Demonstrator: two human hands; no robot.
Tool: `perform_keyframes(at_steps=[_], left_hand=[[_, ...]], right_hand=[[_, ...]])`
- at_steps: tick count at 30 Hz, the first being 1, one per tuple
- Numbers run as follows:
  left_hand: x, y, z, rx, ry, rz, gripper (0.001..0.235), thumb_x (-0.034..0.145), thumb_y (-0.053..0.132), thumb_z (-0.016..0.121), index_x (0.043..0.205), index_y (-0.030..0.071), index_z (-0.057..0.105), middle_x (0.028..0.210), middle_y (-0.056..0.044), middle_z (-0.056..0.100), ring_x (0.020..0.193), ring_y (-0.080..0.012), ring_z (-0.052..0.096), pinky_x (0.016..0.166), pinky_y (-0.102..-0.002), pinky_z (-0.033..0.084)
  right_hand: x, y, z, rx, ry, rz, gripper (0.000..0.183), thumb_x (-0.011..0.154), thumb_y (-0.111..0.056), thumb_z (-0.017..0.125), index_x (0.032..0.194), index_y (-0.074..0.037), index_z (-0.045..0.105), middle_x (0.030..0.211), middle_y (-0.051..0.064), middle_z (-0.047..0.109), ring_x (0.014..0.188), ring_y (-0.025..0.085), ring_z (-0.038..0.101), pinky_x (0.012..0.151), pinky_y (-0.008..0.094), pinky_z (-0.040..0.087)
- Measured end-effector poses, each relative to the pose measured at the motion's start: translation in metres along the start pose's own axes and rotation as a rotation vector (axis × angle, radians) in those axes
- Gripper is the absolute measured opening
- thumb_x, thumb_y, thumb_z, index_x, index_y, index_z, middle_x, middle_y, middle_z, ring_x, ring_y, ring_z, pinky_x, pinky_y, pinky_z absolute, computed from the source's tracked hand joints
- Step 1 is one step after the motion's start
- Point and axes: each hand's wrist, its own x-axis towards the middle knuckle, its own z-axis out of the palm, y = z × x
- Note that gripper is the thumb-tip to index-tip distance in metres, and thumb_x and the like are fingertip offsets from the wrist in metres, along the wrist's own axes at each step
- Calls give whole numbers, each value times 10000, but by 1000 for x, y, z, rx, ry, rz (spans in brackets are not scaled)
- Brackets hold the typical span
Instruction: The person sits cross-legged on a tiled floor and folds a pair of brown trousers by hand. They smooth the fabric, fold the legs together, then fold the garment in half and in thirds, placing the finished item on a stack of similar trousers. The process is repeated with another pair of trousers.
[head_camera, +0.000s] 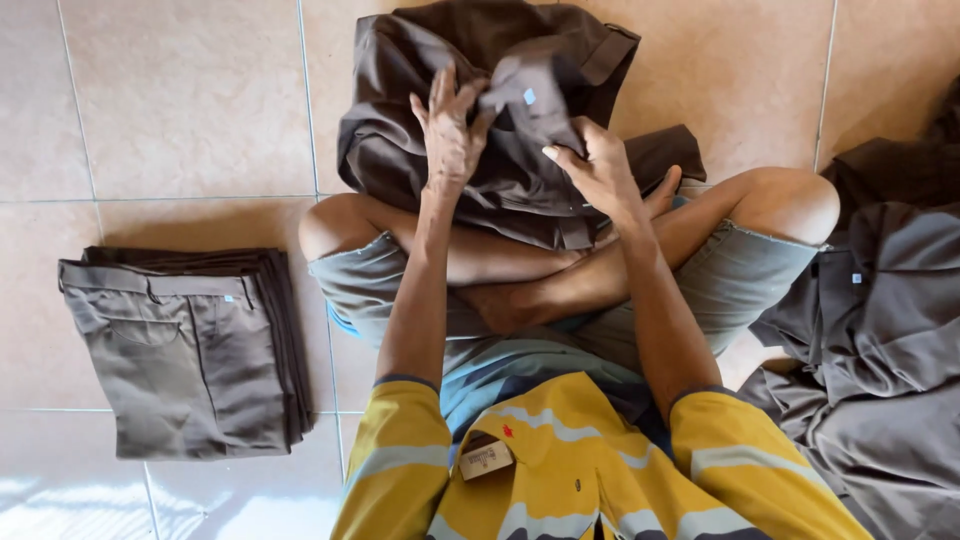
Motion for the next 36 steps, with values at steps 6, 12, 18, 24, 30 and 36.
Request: perform_keyframes(at_steps=[6,12,18,24,30,36], left_hand=[[34,73,-35,-8,121,82,535,1060,455,739,1523,280,536,1685,-59,325,1606,-301,306,1283,-736,124],[5,99,-59,-627,-283,189,556,993,369,769,1479,211,548,1586,-42,521,1582,-263,314,1314,-524,-36],[-11,126,-109,-588,-428,239,648,929,395,782,1455,99,546,1473,-127,609,1397,-261,586,1195,-359,471],[-4,104,-104,-739,-165,194,272,1011,273,704,1160,48,732,1142,-99,763,1041,-202,735,914,-315,591],[-29,-86,-13,-577,343,-635,508,903,468,702,613,143,441,636,56,349,663,-98,337,571,-347,335],[-26,-88,-23,-980,532,-899,493,836,438,717,1014,-14,797,946,-74,748,912,-173,659,873,-309,563]], right_hand=[[-21,-50,-26,288,29,-125,304,1054,-187,673,1322,-52,624,1193,65,710,1067,167,660,922,311,553],[-35,-40,-26,0,42,-152,365,1149,-230,496,1429,-20,393,848,89,498,727,196,454,723,374,434],[-36,-57,-23,-165,-67,-240,203,991,72,490,989,-72,347,710,51,253,576,186,278,584,381,315],[-4,-79,-25,53,-269,-181,565,1121,-273,445,1602,-36,268,1651,259,319,1532,395,336,1251,477,277],[25,62,-1,75,-141,115,392,1130,-372,345,1314,-78,526,1264,163,688,1138,293,710,949,380,538],[0,-11,-26,-273,-508,274,830,880,-408,746,1576,-130,388,1664,117,329,1514,311,316,1193,483,270]])
